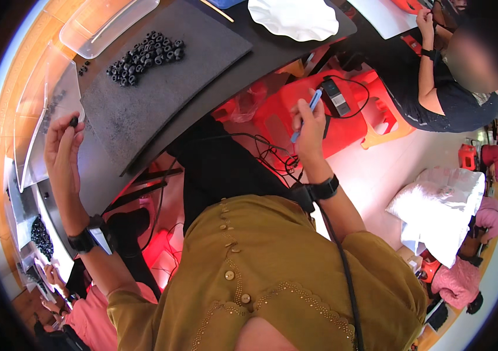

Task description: Applying glue and assembling small black plastic components.

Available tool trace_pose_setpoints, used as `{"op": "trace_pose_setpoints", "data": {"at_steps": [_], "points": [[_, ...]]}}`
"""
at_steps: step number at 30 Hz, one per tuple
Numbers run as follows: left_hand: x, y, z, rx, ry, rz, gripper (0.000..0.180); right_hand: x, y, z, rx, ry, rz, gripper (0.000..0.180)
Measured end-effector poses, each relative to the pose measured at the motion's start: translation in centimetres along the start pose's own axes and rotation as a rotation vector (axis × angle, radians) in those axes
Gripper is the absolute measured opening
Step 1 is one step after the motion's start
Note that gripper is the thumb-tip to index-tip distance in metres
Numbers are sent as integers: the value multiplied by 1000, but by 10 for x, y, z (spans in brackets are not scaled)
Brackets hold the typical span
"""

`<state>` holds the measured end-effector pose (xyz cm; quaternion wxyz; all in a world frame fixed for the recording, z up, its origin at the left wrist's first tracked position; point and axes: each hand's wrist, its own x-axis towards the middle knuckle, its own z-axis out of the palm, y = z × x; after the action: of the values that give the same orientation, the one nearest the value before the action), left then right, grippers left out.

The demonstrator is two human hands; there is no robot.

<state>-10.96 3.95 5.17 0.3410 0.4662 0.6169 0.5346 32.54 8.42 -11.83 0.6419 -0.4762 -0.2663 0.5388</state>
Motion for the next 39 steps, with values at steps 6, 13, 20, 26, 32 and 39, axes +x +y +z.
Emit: {"op": "trace_pose_setpoints", "data": {"at_steps": [6, 13, 20, 26, 32, 39], "points": [[-26, 0, -2, -93, -41, -9, 24, 86, 46, -77, -521, 49, 138, 85], [-40, 3, -3, -176, -29, -19, 26, 116, 41, -87, -490, 91, 209, 92], [-54, -5, -2, -161, -40, 39, 21, 92, 45, -83, -531, -200, 274, 40], [-78, -2, 16, -268, -60, 45, 19, 6, 6, -15, -698, -680, 234, 21], [-94, 3, 33, -313, -195, 35, 17, 4, -26, 6, -895, -891, 34, 23], [-104, -7, 29, -379, -237, 54, 18, 7, -114, 12, -798, -741, -121, 22]]}}
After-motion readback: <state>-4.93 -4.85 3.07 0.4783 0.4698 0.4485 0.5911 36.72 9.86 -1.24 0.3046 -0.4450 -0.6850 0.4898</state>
